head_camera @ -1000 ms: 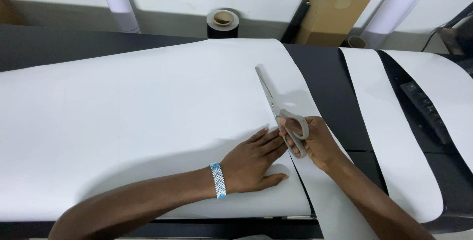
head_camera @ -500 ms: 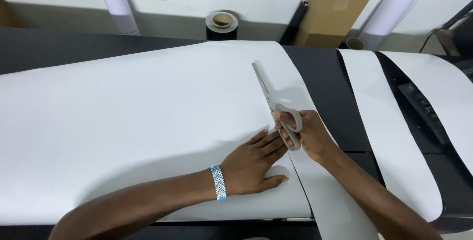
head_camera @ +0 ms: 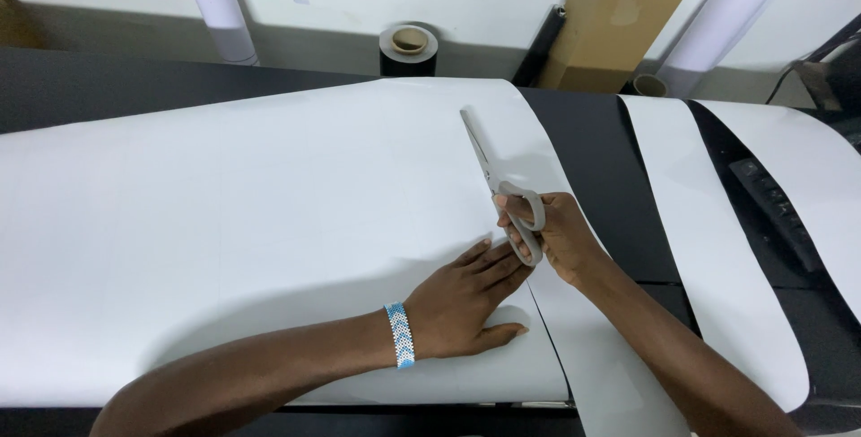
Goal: Using scissors to cut a long strip of vinyl stickers from a large format printer roll.
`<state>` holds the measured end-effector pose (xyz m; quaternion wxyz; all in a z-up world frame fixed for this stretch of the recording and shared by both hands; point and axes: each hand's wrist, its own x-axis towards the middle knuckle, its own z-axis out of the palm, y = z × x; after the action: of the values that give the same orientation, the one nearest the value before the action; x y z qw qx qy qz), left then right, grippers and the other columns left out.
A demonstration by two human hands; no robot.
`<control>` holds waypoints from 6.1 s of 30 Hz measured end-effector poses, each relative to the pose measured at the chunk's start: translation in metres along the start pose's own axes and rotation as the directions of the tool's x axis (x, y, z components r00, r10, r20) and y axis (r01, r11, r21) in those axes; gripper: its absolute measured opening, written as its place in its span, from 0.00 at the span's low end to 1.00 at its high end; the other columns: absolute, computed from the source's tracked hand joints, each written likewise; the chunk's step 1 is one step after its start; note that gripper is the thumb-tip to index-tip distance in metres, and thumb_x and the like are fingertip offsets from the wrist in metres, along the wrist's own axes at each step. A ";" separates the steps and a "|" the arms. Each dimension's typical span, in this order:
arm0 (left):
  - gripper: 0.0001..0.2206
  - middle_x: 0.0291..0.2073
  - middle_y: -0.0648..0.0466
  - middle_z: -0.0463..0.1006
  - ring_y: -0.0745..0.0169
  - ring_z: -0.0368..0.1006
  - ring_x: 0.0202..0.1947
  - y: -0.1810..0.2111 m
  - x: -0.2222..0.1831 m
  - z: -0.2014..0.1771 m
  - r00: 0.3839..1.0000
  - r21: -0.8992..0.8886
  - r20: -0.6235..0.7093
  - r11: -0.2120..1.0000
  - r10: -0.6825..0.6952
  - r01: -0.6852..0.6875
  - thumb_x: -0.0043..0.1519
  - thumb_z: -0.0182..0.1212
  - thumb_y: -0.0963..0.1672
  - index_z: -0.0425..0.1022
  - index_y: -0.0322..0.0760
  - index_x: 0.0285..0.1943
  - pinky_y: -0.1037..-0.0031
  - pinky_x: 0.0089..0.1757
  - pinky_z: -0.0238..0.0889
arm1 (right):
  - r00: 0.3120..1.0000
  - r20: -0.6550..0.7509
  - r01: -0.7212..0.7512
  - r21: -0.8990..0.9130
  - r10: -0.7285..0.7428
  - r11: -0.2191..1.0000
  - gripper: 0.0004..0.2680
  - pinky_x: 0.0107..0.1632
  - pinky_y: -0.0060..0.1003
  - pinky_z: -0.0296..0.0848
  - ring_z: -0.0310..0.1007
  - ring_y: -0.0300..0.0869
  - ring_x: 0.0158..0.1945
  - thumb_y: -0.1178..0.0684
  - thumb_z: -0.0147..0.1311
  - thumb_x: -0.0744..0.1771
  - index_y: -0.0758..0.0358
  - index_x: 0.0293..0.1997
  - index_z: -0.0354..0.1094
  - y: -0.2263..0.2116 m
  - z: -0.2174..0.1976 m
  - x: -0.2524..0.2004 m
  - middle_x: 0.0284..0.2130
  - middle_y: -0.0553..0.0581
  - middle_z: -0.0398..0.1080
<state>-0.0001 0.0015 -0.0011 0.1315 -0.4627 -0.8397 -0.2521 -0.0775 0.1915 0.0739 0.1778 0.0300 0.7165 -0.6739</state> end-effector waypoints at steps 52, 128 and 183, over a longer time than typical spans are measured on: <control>0.38 0.84 0.33 0.62 0.37 0.53 0.86 0.000 -0.001 -0.001 1.000 -0.019 -0.010 1.000 -0.016 0.016 0.76 0.45 0.58 0.61 0.23 0.84 0.46 0.81 0.39 | 1.000 -0.013 0.017 -0.121 -0.018 0.992 0.16 0.28 0.36 0.68 0.66 0.44 0.22 0.44 0.70 0.68 0.72 0.30 0.79 -0.023 0.015 0.045 0.21 0.60 0.71; 0.39 0.82 0.35 0.65 0.36 0.57 0.84 -0.003 -0.003 0.006 1.000 0.014 -0.008 1.000 -0.024 0.024 0.75 0.43 0.59 0.62 0.25 0.84 0.46 0.81 0.41 | 0.958 0.120 0.259 -0.746 -0.258 0.614 0.29 0.21 0.34 0.61 0.64 0.38 0.14 0.40 0.76 0.69 0.56 0.16 0.51 -0.031 0.080 0.077 0.11 0.48 0.58; 0.31 0.80 0.34 0.65 0.33 0.56 0.83 -0.020 0.040 -0.012 0.979 0.074 0.137 0.987 -0.148 0.139 0.77 0.53 0.53 0.64 0.30 0.85 0.46 0.72 0.52 | 0.690 -0.616 -0.047 -0.563 -0.381 0.825 0.12 0.47 0.45 0.80 0.84 0.52 0.47 0.52 0.69 0.73 0.61 0.64 0.80 0.043 -0.308 -0.008 0.47 0.65 0.81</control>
<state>-0.0385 0.0143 0.0209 0.0675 -0.4131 -0.8858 -0.2002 -0.1242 0.4974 0.0436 -0.1741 0.1658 0.8868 -0.3947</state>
